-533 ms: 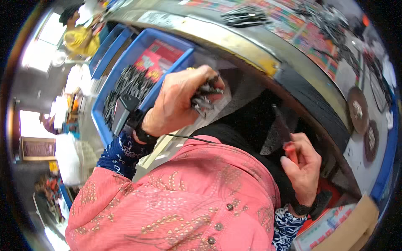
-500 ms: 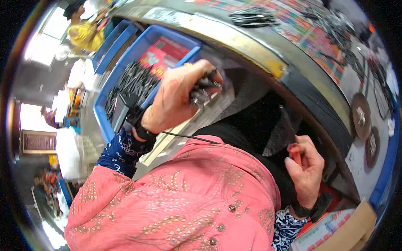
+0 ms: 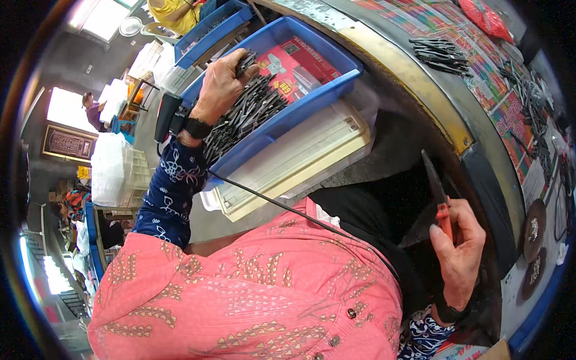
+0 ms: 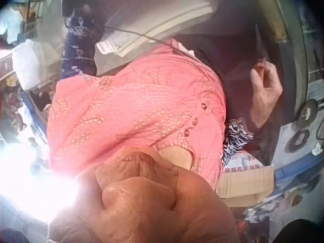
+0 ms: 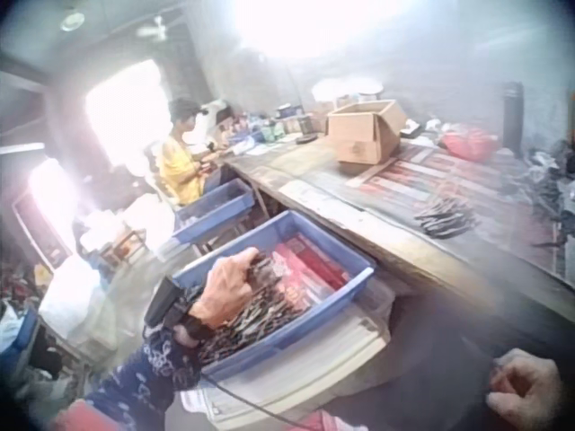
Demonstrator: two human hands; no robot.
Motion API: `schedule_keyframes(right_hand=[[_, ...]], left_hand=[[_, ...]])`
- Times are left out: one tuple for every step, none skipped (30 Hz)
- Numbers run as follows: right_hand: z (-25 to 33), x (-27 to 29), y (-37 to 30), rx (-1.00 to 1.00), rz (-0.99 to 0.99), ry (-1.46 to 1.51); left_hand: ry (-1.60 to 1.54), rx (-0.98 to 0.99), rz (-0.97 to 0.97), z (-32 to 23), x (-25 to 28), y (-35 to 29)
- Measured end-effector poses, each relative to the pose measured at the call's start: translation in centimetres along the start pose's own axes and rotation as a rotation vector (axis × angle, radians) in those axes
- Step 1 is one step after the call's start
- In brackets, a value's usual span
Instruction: The person repeatedly picks up thin metal rods from a blue bin, trims one end with pliers, and places the trimmed rods on the table. The person also briefly handles small metal pieces from a dish on the table.
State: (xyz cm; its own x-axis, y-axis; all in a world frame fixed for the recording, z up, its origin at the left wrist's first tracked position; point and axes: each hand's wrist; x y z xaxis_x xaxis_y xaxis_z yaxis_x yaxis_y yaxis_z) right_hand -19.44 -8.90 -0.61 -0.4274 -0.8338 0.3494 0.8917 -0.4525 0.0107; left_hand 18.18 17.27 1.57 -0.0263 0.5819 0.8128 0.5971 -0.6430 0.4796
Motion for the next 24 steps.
schedule_keyframes(right_hand=[[0.5,-0.2,0.5,0.005,0.008,0.001],[1.0,-0.3,1.1,-0.004,0.04,0.003],[1.5,-0.4,1.5,-0.012,0.063,-0.019],[1.7,-0.7,2.1,0.025,0.06,-0.043],[2.1,-1.1,2.5,0.069,0.056,-0.079],[2.1,-1.4,3.0,0.075,0.068,-0.086],[2.3,-1.9,3.2,0.088,0.079,-0.108],[2.3,-2.3,3.4,0.104,0.084,-0.138],[2.2,-2.7,3.4,0.096,0.096,-0.123],[2.2,-3.1,3.3,0.093,0.101,-0.117],[2.1,-3.3,3.2,0.09,0.107,-0.113],[2.0,-3.4,3.2,0.102,0.113,-0.133],[1.9,-3.3,3.1,0.083,0.116,-0.131],[1.9,-3.2,3.0,0.065,0.118,-0.132],[1.9,-3.0,2.9,0.047,0.116,-0.141],[1.9,-2.9,2.9,0.051,0.109,-0.14],[1.8,-2.8,2.9,0.055,0.102,-0.145],[1.7,-2.7,2.9,0.061,0.095,-0.148],[1.7,-2.6,2.9,0.064,0.097,-0.146],[1.6,-2.6,2.8,0.068,0.1,-0.143],[1.5,-2.7,2.8,0.072,0.102,-0.14],[1.4,-2.7,2.7,0.062,0.101,-0.15],[1.4,-2.7,2.6,0.051,0.099,-0.16],[1.3,-2.7,2.5,0.042,0.096,-0.169]], left_hand=[[0.074,-0.013,-0.01,1.2,0.6,0.0],[0.095,-0.013,-0.073,2.5,0.9,-0.1],[0.15,0.03,-0.071,3.8,1.7,-0.2],[0.195,0.121,-0.041,5.2,2.5,-0.1],[0.256,0.206,-0.015,6.6,3.4,-0.2],[0.295,0.262,-0.039,7.8,3.4,-0.6],[0.342,0.315,-0.066,8.9,3.9,-1.1],[0.295,0.376,-0.101,10.0,4.2,-1.6],[0.316,0.422,-0.104,11.0,4.3,-2.1],[0.336,0.471,-0.108,11.8,4.4,-2.7],[0.35,0.542,-0.105,12.5,4.4,-3.1],[0.319,0.542,-0.105,13.0,4.4,-3.8],[0.354,0.573,-0.098,13.3,4.2,-4.2],[0.389,0.612,-0.096,13.5,3.9,-4.7],[0.423,0.651,-0.093,13.6,3.6,-5.0],[0.402,0.66,-0.106,13.7,3.5,-5.5],[0.403,0.669,-0.121,13.7,3.4,-5.7],[0.405,0.679,-0.136,13.8,3.4,-5.9],[0.408,0.693,-0.154,13.8,3.4,-6.1],[0.435,0.703,-0.175,14.0,3.4,-6.0],[0.439,0.698,-0.188,14.2,3.5,-6.0],[0.445,0.69,-0.211,14.4,3.5,-6.0],[0.449,0.67,-0.237,14.7,3.5,-6.0],[0.452,0.684,-0.244,15.0,3.6,-5.9]])
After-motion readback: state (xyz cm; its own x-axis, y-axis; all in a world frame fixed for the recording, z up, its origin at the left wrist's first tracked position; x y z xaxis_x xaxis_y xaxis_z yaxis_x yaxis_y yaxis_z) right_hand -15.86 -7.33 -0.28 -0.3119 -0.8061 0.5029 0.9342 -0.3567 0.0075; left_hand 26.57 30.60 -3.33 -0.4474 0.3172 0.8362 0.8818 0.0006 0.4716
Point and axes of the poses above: each hand's wrist, its own y-axis towards the middle knuckle, its own x-axis out of the back of the hand, z = x × y, and after that the axes turned 7 degrees about -y, right-handed
